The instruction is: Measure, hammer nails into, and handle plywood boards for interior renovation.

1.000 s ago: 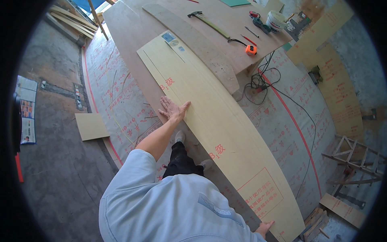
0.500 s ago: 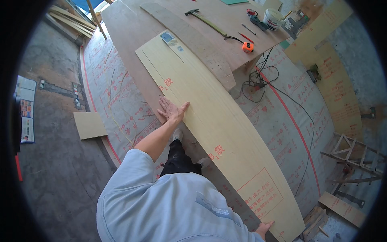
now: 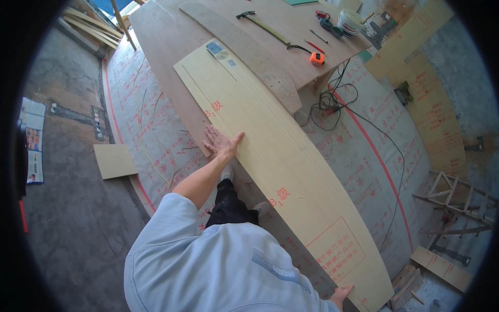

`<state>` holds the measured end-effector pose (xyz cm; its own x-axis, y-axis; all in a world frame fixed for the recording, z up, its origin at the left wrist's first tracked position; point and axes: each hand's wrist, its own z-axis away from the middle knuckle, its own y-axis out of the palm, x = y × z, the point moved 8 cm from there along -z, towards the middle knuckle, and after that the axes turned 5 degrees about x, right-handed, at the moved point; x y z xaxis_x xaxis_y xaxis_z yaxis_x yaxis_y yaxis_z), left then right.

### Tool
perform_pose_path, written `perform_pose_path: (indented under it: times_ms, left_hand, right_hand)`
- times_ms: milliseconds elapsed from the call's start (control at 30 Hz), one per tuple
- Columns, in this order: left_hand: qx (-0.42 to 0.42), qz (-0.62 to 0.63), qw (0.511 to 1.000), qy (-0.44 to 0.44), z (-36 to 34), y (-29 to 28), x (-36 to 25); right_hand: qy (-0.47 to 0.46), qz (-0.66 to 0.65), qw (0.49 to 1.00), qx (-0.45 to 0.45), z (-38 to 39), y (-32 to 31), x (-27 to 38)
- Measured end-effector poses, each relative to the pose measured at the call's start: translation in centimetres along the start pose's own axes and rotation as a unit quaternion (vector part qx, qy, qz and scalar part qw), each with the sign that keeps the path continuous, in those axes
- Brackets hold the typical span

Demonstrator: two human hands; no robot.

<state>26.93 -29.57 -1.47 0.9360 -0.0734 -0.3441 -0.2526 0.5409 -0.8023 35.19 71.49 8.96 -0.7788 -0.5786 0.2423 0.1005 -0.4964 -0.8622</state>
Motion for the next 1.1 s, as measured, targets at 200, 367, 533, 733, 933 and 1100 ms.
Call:
perform_pose_path:
  times_ms: [200, 367, 533, 733, 933, 1100]
  left_hand:
    - [0.004, 0.001, 1.0, 0.008, -0.3, 0.9, -0.4]
    - [-0.013, -0.007, 1.0, 0.002, 0.2, -0.6, 0.6]
    - [-0.017, 0.014, 1.0, 0.019, -0.3, 0.4, 0.1]
    - [-0.028, 0.001, 0.999, 0.025, -0.8, 1.4, 0.6]
    - [-0.021, 0.008, 1.0, 0.008, -0.7, 1.0, 0.6]
    - [-0.042, 0.011, 0.999, -0.009, -0.6, -1.0, 2.1]
  right_hand:
    - [0.035, -0.137, 0.99, 0.011, -2.1, -0.6, -3.4]
    - [-0.013, 0.05, 0.999, 0.014, -1.7, 1.3, -1.8]
    - [0.068, -0.221, 0.973, -0.002, -3.2, 0.4, -5.6]
    - [-0.05, 0.002, 0.998, -0.048, -4.2, 0.5, -6.9]
    - [-0.079, 0.05, 0.995, -0.026, -3.3, 2.7, -4.9]
    - [0.095, -0.277, 0.956, -0.02, -4.7, 6.2, -5.2]
